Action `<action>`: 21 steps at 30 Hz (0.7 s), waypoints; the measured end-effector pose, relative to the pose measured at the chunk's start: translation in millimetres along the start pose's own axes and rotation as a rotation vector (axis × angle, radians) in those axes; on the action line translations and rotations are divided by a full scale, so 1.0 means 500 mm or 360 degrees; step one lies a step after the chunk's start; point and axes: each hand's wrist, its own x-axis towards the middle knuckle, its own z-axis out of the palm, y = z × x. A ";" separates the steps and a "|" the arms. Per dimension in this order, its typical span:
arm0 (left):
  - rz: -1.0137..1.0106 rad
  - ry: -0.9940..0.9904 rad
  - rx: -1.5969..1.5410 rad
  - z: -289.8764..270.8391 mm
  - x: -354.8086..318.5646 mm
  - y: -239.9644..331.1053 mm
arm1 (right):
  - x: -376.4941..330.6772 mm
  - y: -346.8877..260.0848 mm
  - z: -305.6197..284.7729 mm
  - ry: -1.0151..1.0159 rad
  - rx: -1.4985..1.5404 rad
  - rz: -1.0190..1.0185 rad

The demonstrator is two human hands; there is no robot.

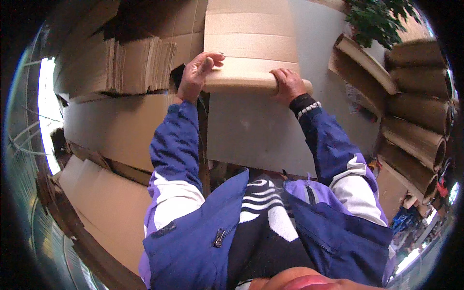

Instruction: The person rolls a flat cardboard sheet around a cylindrical core to form a tube, then secures the seam with clear tape using a handheld dispenser. They repeat the process to make a second tube and place both upright on the table.

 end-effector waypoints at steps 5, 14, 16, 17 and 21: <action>0.0411 -0.0451 0.0555 0.127 0.027 0.214 | -0.042 -0.005 -0.082 0.0237 0.0242 0.0047; 0.0020 -0.0440 0.0930 0.132 0.035 0.246 | -0.123 0.042 -0.155 0.0311 0.0053 -0.0053; 0.0085 -0.0448 0.0652 0.172 -0.016 0.243 | -0.153 0.041 -0.144 0.0377 0.0314 -0.0053; 0.0074 -0.0446 0.0537 0.193 -0.039 0.251 | -0.168 0.033 -0.130 0.0390 0.0399 -0.0054; -0.0065 -0.0463 0.0850 0.285 -0.081 0.305 | -0.227 -0.003 -0.058 0.0403 0.0751 0.0083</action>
